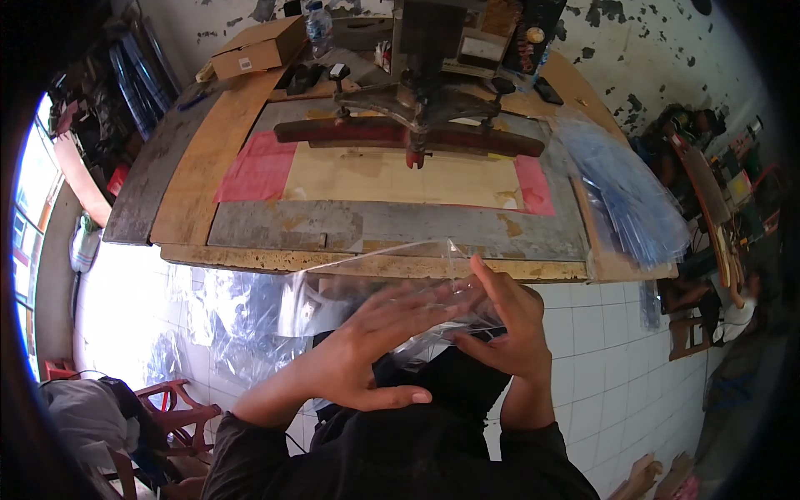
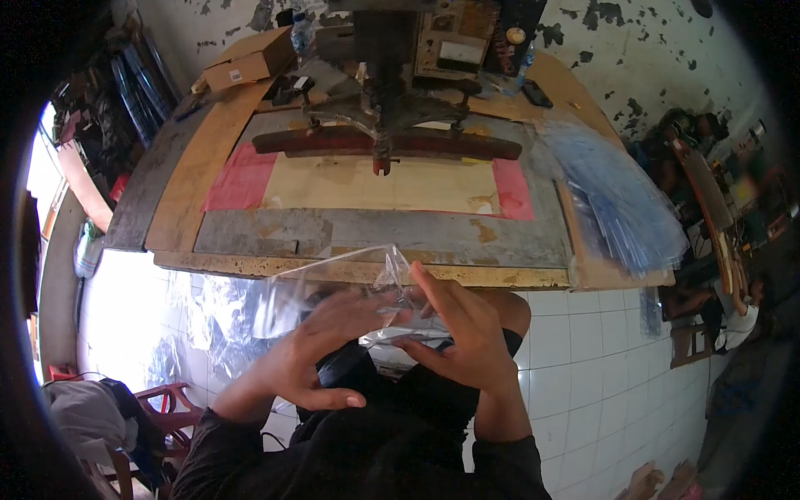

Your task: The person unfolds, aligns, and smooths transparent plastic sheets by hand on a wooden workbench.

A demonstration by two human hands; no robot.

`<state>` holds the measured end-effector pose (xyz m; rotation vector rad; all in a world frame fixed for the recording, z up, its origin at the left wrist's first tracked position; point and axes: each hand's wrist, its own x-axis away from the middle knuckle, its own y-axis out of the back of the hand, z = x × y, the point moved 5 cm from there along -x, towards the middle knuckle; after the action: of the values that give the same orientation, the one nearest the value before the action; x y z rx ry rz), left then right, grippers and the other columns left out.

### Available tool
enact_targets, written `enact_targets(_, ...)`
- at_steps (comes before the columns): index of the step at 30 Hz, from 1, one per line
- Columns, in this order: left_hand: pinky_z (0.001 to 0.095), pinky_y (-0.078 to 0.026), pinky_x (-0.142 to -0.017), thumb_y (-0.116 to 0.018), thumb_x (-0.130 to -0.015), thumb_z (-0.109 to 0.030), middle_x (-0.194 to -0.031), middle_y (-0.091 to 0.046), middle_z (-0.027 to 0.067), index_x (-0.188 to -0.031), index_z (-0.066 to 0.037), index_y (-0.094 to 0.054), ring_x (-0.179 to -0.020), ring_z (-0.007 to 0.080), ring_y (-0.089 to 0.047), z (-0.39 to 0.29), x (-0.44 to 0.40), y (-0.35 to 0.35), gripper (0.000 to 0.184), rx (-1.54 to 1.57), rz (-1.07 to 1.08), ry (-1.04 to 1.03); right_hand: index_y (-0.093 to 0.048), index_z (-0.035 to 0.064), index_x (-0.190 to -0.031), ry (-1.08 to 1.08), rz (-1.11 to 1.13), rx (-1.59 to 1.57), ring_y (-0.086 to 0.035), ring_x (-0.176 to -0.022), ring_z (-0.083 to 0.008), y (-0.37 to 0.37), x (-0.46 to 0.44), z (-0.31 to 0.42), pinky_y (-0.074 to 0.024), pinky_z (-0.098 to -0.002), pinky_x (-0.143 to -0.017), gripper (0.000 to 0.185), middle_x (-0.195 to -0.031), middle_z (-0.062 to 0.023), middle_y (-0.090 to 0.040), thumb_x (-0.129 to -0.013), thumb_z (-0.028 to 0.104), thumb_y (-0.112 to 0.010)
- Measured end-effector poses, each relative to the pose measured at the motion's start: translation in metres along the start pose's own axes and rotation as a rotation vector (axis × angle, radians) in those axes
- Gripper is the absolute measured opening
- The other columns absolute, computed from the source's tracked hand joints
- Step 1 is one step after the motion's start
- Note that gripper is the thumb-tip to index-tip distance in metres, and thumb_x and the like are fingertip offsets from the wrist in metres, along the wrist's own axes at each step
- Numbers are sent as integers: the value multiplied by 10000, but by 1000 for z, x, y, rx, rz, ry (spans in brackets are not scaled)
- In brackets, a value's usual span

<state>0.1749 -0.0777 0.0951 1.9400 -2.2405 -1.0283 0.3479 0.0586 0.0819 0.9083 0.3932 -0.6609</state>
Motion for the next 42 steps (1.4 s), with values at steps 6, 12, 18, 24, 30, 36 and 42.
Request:
enact_targets(6,486,-446,-1189,-735,-1018,-164,-1564,-606,173,-1577,-37,-539,-1425,402,-579,4,5,-1,606,-98,-70,218,-530,74,-1595,7,52,166,-759,-1015,-286,-9,-4,4,-622,-393,-808,905,-1256,-126,-728,-813,283,-937)
enact_targets(12,436,-555,-1063,-704,-1016,-16,-1453,-703,177,-1419,-16,-683,-1279,351,-703,18,3,-5,403,-46,-225,157,-516,81,-1610,-67,134,201,-751,-1045,-268,-13,-15,13,-622,-405,-831,939,-1271,-142,-714,-812,335,-940)
enact_targets(18,387,-566,-1024,-692,-1016,-15,-1370,-751,133,-1279,-55,-770,-1233,351,-723,29,19,1,277,191,-225,332,-418,50,-1664,-128,269,31,-759,-934,-251,-21,-16,5,-606,-408,-844,1024,-1197,-125,-768,-827,327,-937)
enact_targets(24,492,-422,-1197,-674,-1040,-54,-1510,-660,164,-1370,-97,-752,-1467,347,-567,19,13,13,343,-187,-131,126,-479,99,-1650,-103,233,154,-790,-903,-197,-27,-13,0,-590,-313,-802,1011,-1020,-10,-826,-775,259,-961)
enact_targets(30,576,-317,-1279,-688,-1029,-85,-1575,-604,159,-1396,-100,-718,-1559,353,-457,25,19,3,368,-129,-58,188,-435,69,-1654,-78,197,-4,-737,-1155,-293,-34,-10,5,-606,-409,-957,917,-1431,-182,-662,-878,228,-897)
enact_targets(36,604,-299,-1284,-709,-1019,-118,-1483,-681,134,-1351,-83,-726,-1489,325,-545,30,20,-4,334,-269,-73,144,-619,118,-1521,-30,199,25,-611,-1376,-369,-29,-22,13,-548,-494,-1069,739,-1564,-130,-584,-856,259,-907)
enact_targets(42,469,-580,-993,-763,-976,-119,-1153,-798,98,-1202,-77,-779,-1078,306,-761,24,19,-5,230,-194,-176,185,-699,119,-1406,154,314,99,-592,-1412,-297,-31,-30,10,-445,-481,-1148,603,-1464,-50,-674,-865,316,-878)
